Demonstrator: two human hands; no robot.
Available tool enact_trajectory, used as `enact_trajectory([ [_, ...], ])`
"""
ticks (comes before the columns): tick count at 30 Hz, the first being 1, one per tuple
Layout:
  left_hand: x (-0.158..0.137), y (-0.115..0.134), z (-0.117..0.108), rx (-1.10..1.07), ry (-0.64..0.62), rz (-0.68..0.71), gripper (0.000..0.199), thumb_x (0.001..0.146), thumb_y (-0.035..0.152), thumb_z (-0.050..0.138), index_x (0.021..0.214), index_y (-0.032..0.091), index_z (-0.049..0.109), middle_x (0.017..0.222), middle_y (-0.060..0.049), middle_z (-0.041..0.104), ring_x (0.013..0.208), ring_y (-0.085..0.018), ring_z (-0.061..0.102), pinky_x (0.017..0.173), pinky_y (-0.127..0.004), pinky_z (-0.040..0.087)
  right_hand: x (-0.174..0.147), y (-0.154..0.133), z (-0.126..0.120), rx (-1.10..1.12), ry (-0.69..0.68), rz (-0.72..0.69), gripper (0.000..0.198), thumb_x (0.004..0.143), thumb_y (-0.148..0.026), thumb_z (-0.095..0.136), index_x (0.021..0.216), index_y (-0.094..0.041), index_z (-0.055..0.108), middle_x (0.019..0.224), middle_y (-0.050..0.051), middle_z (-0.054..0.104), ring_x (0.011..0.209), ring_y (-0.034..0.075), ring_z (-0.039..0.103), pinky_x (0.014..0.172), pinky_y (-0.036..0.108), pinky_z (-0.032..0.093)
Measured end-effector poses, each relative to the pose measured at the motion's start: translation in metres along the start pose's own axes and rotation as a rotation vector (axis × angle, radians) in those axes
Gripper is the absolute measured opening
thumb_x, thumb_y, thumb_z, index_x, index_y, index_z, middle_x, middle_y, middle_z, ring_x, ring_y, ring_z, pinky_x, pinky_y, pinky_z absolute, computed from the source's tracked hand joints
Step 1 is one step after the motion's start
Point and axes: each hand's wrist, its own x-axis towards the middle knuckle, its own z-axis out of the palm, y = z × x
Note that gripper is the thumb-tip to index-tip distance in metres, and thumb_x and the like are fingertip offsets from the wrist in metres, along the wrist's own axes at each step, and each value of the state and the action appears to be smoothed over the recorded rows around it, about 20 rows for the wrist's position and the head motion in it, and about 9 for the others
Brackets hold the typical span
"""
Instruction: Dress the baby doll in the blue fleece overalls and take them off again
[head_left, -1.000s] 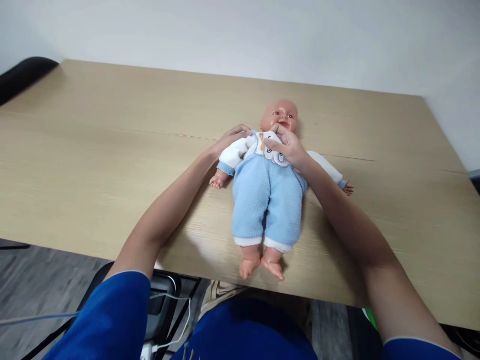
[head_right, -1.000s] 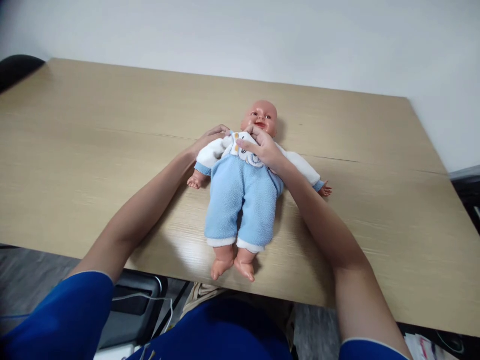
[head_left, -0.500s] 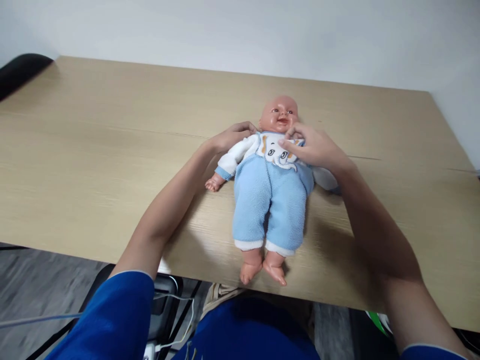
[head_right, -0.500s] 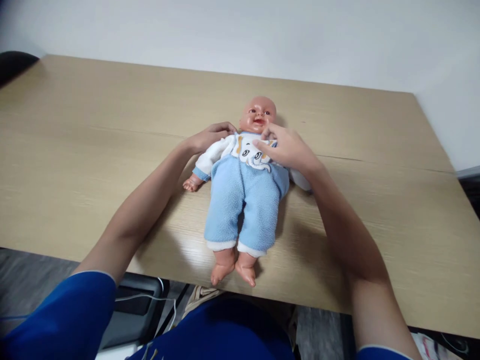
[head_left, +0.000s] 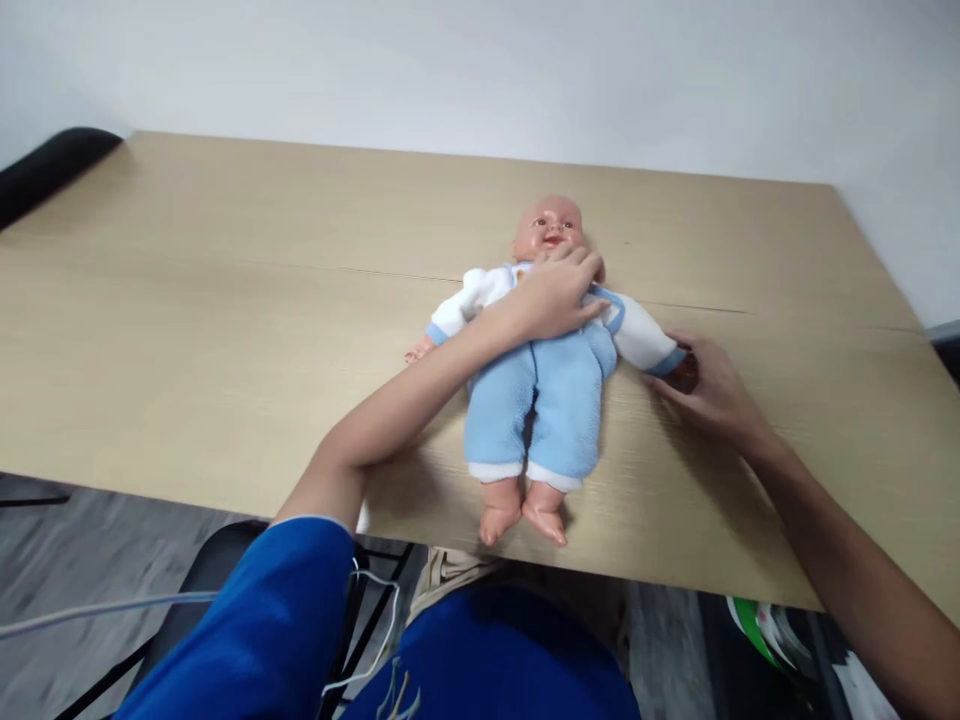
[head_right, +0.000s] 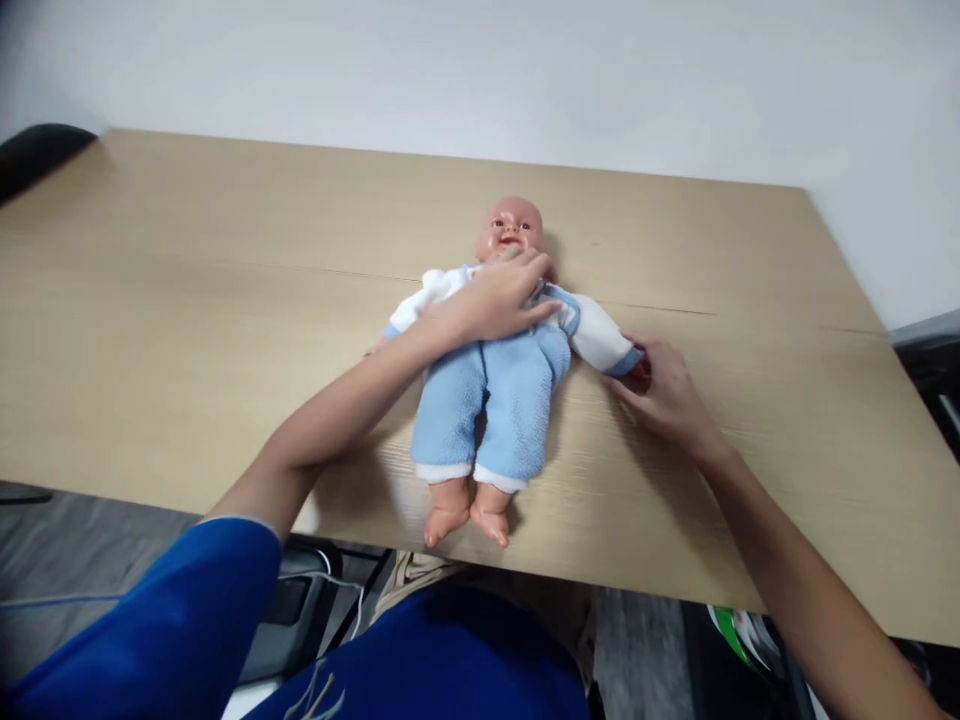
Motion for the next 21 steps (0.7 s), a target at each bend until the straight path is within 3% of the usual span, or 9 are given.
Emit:
enact_trajectory([
  [5, 0.020, 0.005, 0.020, -0.021, -0.065, 0.006, 0.030, 0.113, 0.026, 0.064, 0.137, 0.017, 0.080, 0.140, -0.022, 0.087, 0.141, -0.043, 0.075, 0.124, -0.056, 0.052, 0.003, 0.002, 0.011, 0.274, 0.190, 0.120, 0.062, 0.089, -0.072, 0.102, 0.139, -0.038, 0.083, 0.132, 0.012, 0.087, 0.117, 0.045, 0.086, 0.108, 0.072, 0.070],
  [8, 0.016, 0.003, 0.020, -0.138, -0.010, 0.071, 0.031, 0.106, 0.022, 0.066, 0.133, 0.020, 0.081, 0.126, -0.017, 0.088, 0.126, -0.039, 0.078, 0.116, -0.051, 0.053, 0.027, -0.003, 0.019, 0.571, 0.320, 0.176, 0.062, 0.077, -0.060, 0.114, 0.125, -0.040, 0.080, 0.134, 0.011, 0.085, 0.121, 0.040, 0.083, 0.109, 0.064, 0.072],
  [11, 0.012, 0.003, 0.021, -0.242, 0.051, 0.114, 0.029, 0.099, 0.021, 0.070, 0.127, 0.023, 0.078, 0.119, -0.012, 0.085, 0.120, -0.036, 0.077, 0.114, -0.049, 0.054, 0.063, -0.013, 0.027, 0.740, 0.381, 0.148, 0.068, 0.073, -0.066, 0.114, 0.117, -0.036, 0.072, 0.132, 0.007, 0.082, 0.121, 0.036, 0.083, 0.112, 0.061, 0.073],
  [17, 0.008, 0.009, 0.014, -0.378, 0.277, 0.163, 0.055, 0.088, 0.021, 0.083, 0.141, 0.024, 0.067, 0.150, -0.018, 0.073, 0.147, -0.046, 0.065, 0.132, -0.063, 0.048, 0.119, -0.050, 0.042, 0.807, 0.289, 0.046, 0.067, 0.082, -0.065, 0.112, 0.131, -0.037, 0.076, 0.133, 0.007, 0.085, 0.119, 0.033, 0.080, 0.109, 0.053, 0.071],
  [21, 0.003, 0.015, 0.004, -0.461, 0.267, 0.087, 0.036, 0.096, 0.026, 0.080, 0.131, 0.025, 0.070, 0.145, -0.016, 0.072, 0.144, -0.044, 0.067, 0.128, -0.065, 0.052, 0.122, -0.060, 0.057, 0.776, 0.175, 0.039, 0.070, 0.075, -0.073, 0.113, 0.122, -0.036, 0.077, 0.113, 0.004, 0.081, 0.110, 0.033, 0.080, 0.107, 0.053, 0.072],
])
